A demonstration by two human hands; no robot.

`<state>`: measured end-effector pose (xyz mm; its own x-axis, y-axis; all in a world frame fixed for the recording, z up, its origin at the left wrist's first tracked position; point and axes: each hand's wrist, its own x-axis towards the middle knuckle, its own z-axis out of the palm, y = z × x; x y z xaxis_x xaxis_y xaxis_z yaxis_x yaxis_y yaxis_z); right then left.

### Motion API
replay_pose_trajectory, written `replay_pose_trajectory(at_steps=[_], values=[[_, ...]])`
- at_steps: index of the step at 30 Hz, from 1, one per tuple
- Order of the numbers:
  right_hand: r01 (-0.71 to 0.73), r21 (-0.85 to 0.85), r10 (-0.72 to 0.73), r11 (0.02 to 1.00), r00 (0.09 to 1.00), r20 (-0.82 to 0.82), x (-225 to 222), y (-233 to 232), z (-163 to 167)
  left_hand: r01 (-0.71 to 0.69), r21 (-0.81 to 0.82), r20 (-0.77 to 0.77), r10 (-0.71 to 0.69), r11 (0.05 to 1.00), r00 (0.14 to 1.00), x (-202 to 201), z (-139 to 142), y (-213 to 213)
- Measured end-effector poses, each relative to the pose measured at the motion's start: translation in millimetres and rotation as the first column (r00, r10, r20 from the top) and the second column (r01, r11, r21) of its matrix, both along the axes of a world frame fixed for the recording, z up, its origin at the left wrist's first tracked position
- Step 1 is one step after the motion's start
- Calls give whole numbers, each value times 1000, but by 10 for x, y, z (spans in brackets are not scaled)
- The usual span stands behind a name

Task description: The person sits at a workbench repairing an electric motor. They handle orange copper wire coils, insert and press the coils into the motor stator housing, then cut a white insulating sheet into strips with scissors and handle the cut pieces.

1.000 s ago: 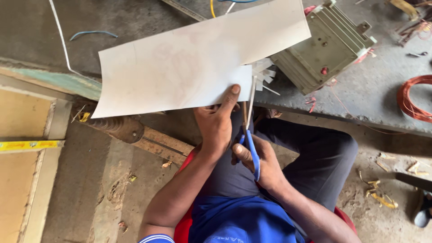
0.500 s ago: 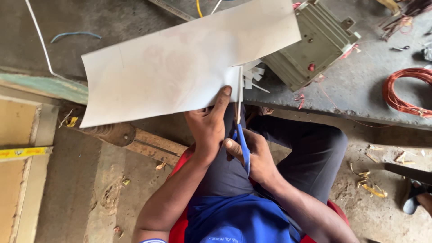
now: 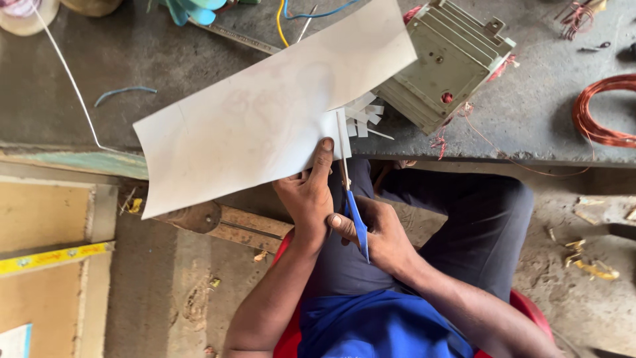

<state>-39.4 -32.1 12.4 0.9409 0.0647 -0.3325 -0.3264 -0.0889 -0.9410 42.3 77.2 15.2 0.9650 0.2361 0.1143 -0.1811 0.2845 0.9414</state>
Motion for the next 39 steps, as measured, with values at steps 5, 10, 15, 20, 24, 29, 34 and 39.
replay_pose_trajectory(at_steps=[5,10,15,20,24,29,34,39], values=[[8,-51,-10,999,999,-45,22,29,38,-12,18,-22,12,1000,1000,7,-24,29],[-5,-67,2,998,999,-46,28,32,63,2,45,-44,0,999,999,2,-47,57],[7,-100,-14,995,997,-70,34,42,86,-10,75,-67,15,997,998,10,-62,63],[39,-86,-46,996,995,-85,26,51,95,-14,25,-58,15,1000,998,27,-72,81],[67,-60,-71,996,994,-79,2,67,55,4,53,-71,0,999,997,25,-63,95],[90,40,-87,995,994,-68,1,82,-35,-3,20,-91,5,1000,996,31,-6,106],[84,132,-82,988,996,-20,89,69,-87,25,62,-152,-16,998,988,-1,83,111],[95,144,-95,985,995,-8,188,1,-80,66,-18,-116,-67,998,991,-40,133,68]])
